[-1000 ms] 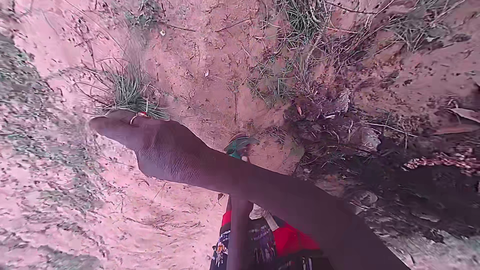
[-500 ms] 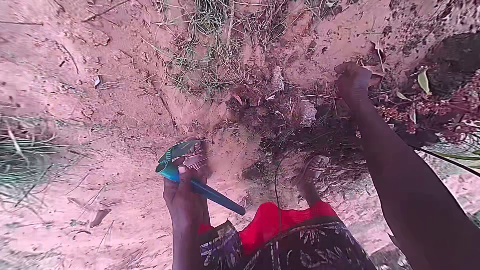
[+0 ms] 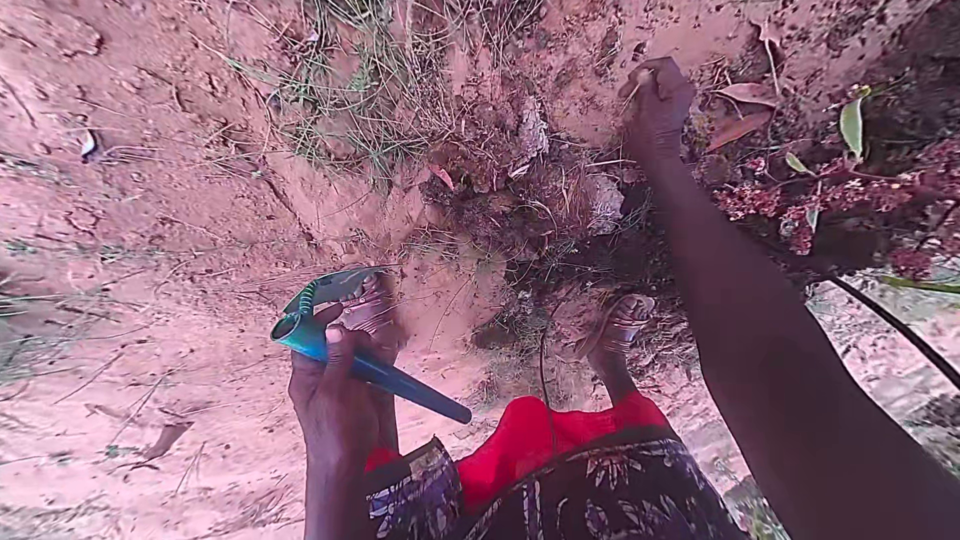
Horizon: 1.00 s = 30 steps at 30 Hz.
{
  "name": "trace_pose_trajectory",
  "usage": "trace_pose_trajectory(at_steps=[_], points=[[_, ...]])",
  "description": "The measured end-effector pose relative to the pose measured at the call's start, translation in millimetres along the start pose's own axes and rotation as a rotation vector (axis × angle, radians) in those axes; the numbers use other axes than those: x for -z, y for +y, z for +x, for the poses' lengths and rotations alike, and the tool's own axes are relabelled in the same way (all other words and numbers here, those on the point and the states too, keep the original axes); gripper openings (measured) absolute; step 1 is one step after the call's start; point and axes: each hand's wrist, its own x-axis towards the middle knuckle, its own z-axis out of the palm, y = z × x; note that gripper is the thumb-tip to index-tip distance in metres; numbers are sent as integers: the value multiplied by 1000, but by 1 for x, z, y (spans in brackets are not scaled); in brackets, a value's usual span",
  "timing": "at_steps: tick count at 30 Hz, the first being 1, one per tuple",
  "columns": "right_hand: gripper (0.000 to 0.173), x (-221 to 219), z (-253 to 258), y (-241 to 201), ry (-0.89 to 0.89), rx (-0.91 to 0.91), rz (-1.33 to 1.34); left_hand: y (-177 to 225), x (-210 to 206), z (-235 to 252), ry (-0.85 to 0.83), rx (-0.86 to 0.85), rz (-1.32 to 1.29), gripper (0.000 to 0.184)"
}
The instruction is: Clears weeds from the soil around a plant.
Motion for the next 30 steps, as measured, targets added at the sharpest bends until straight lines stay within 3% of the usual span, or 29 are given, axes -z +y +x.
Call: trace_pose_trajectory(at_steps=[1, 3, 8, 13, 16, 18, 21, 23, 27, 30], points=[[26, -2, 7, 8, 22, -19, 178, -2, 0, 0, -1, -3, 5, 22], [23, -3, 19, 14, -22, -73, 246, -4, 0, -1, -2, -7, 14, 21], [30, 8, 35, -13, -217, -282, -173, -1, -4, -4, 2, -9, 13, 22], [27, 31, 25, -51, -179, -234, -205, -2, -3, -4, -8, -29, -23, 22], [35, 64, -3, -79, -174, 22, -356, -9, 2, -4, -10, -25, -34, 21], [35, 77, -14, -86, -273, 31, -430, -10, 4, -4, 7, -17, -29, 21], [39, 72, -8, -61, -524, -88, -550, -8, 2, -4, 28, -4, -24, 21], [37, 58, -3, -36, -633, -55, -581, -8, 2, -4, 30, -14, -20, 21], [29, 37, -7, -14, -625, 68, -491, -7, -2, -6, 15, -30, -15, 21], [28, 28, -2, -11, -470, -59, -412, -8, -6, -8, 9, -28, -6, 20]])
